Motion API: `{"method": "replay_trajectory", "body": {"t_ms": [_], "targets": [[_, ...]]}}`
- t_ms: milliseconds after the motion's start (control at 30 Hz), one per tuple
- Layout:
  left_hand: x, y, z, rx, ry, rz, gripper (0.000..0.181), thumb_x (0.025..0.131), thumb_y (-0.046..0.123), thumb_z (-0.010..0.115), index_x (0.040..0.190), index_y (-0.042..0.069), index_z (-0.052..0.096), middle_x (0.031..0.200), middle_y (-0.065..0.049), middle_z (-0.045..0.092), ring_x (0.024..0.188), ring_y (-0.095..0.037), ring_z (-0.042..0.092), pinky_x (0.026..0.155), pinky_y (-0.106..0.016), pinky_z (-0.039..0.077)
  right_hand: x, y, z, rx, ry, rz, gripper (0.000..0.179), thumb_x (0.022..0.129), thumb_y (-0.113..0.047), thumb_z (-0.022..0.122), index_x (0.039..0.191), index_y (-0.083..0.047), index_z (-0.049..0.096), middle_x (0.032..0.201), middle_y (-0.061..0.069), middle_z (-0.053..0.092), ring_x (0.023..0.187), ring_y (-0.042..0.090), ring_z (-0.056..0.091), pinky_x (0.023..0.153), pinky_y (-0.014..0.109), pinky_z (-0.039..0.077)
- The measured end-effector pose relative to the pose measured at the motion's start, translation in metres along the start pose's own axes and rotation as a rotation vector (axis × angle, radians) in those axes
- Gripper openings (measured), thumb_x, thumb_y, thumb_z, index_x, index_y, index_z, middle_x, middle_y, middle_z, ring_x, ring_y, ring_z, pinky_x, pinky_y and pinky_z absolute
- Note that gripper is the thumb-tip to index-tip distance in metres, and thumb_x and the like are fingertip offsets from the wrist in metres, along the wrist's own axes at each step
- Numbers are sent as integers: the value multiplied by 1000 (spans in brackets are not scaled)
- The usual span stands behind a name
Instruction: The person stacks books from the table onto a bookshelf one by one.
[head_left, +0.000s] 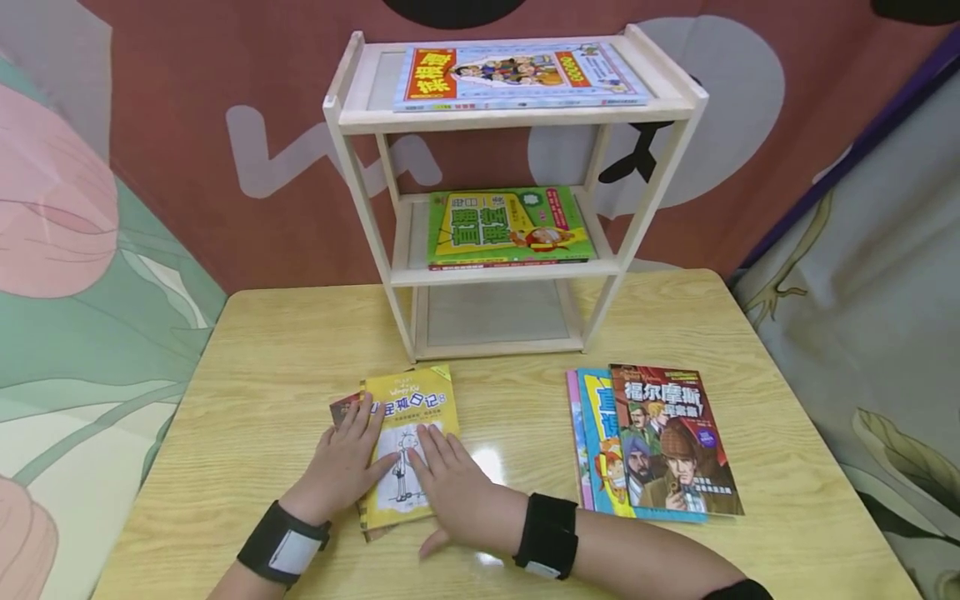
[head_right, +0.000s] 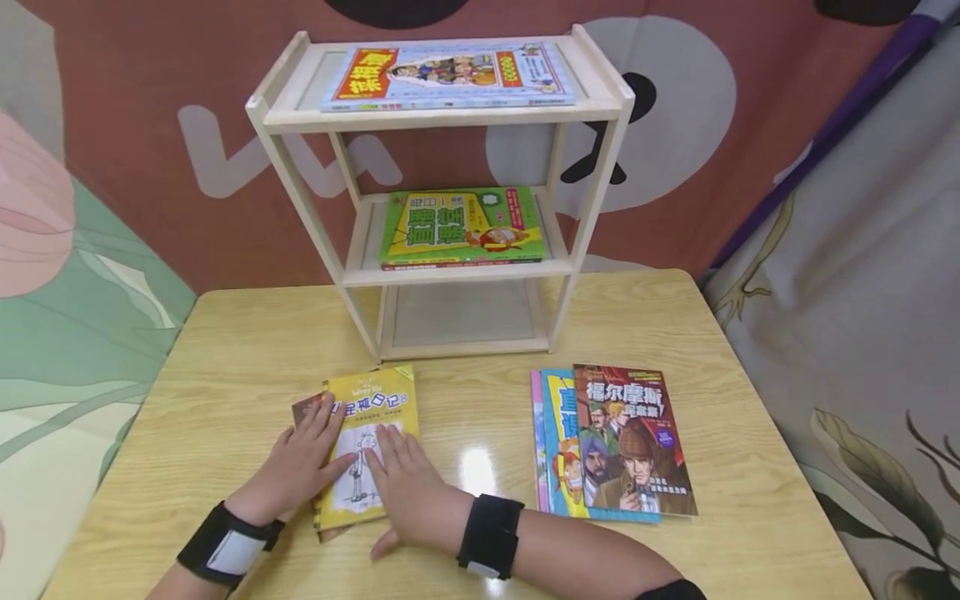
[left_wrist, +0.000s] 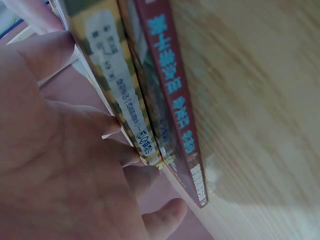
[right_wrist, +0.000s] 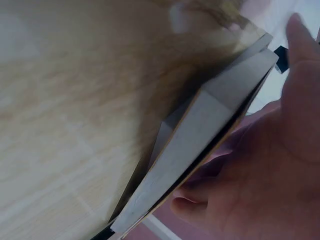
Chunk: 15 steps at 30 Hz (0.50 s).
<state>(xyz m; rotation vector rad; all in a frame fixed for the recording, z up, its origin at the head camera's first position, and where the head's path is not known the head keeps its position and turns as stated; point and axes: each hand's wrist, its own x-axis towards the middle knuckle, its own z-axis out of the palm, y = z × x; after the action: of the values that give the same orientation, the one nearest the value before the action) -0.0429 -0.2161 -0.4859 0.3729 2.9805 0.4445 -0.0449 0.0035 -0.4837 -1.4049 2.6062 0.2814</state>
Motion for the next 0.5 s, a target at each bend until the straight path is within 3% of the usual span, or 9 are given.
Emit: {"method": "replay_trajectory", "body": {"t_ms": [100,333,500], "targets": [[0,0,-1,5,-13,-6,78,101,42,61,156,-6,32,162,-30,19,146,-50,22,106,-75,25,2,-2,-1,-53,-7,6,126,72,-88,54,161,-3,24,165,28,10,152,41,10,121,46,18],[-2,1,-4,41,-34,-36,68,104,35,57,156,-3,34,163,-26,20,147,-49,21,108,-74,25,3,-5,-3,-95,13,11,98,91,-71,54,160,-6,31,164,25,20,151,37,19,120,43,24],[-3,3,-5,31,-63,-30,66,105,34,55,157,-2,34,163,-25,18,148,-49,18,109,-73,23,-1,-5,-4,-120,37,-11,93,91,-66,62,157,-5,38,161,25,29,148,36,28,117,41,31]]}}
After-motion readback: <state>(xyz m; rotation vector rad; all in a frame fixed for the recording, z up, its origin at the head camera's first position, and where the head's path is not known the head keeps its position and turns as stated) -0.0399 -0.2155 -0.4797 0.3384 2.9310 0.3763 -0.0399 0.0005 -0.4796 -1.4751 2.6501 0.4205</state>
